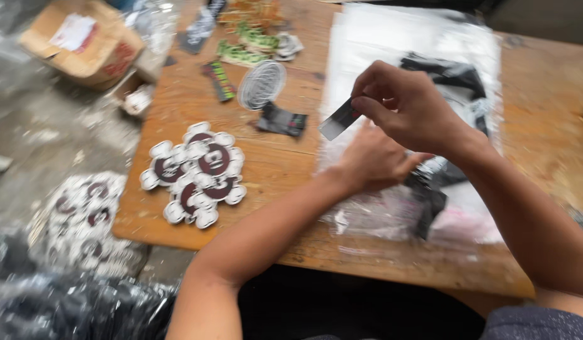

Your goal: The person attaches a skull-and-crossbones sticker to a small black bag using a metal chain, then places the bag into a clear plastic bag and seals it. This process is repeated for multiple bags.

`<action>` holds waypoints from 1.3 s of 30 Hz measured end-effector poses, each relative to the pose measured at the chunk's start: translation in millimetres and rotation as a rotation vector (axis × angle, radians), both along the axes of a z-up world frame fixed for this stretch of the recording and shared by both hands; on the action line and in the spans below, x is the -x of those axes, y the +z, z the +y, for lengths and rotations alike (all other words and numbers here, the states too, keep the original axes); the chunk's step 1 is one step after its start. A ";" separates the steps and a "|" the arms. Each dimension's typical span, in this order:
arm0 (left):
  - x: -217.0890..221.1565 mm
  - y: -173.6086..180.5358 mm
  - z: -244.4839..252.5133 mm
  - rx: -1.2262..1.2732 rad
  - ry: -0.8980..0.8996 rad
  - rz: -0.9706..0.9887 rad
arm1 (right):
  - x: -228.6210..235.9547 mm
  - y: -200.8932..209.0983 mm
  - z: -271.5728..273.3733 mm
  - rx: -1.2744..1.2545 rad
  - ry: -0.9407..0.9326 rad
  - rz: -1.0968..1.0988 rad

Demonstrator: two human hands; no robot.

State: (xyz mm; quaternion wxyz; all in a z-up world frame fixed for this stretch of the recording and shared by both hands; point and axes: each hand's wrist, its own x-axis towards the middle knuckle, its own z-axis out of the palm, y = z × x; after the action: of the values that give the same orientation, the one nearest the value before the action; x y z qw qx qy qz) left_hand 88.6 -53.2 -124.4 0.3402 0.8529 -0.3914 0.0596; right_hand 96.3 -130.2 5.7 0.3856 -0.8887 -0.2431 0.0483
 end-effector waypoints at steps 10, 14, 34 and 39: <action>21.2 50.1 20.3 -0.136 -0.077 -0.065 | 169.4 13.3 -125.7 -0.235 -0.533 -0.253; 54.1 69.0 26.3 -0.040 -0.350 -0.061 | 229.8 -16.3 -150.6 -0.237 -0.707 -0.311; 84.6 60.8 15.6 -0.482 -0.349 -0.308 | 267.9 -32.1 -128.8 -0.031 -0.486 -0.146; 85.7 63.9 14.6 -0.469 -0.358 -0.326 | 271.4 -33.3 -132.7 -0.012 -0.525 -0.137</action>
State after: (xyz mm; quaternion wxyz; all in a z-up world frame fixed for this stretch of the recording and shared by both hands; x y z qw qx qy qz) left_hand 3.0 -38.5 -60.5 0.0726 0.8050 -0.5873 0.0430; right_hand -175.1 -262.9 -27.6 0.3727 -0.9203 -0.0301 -0.1150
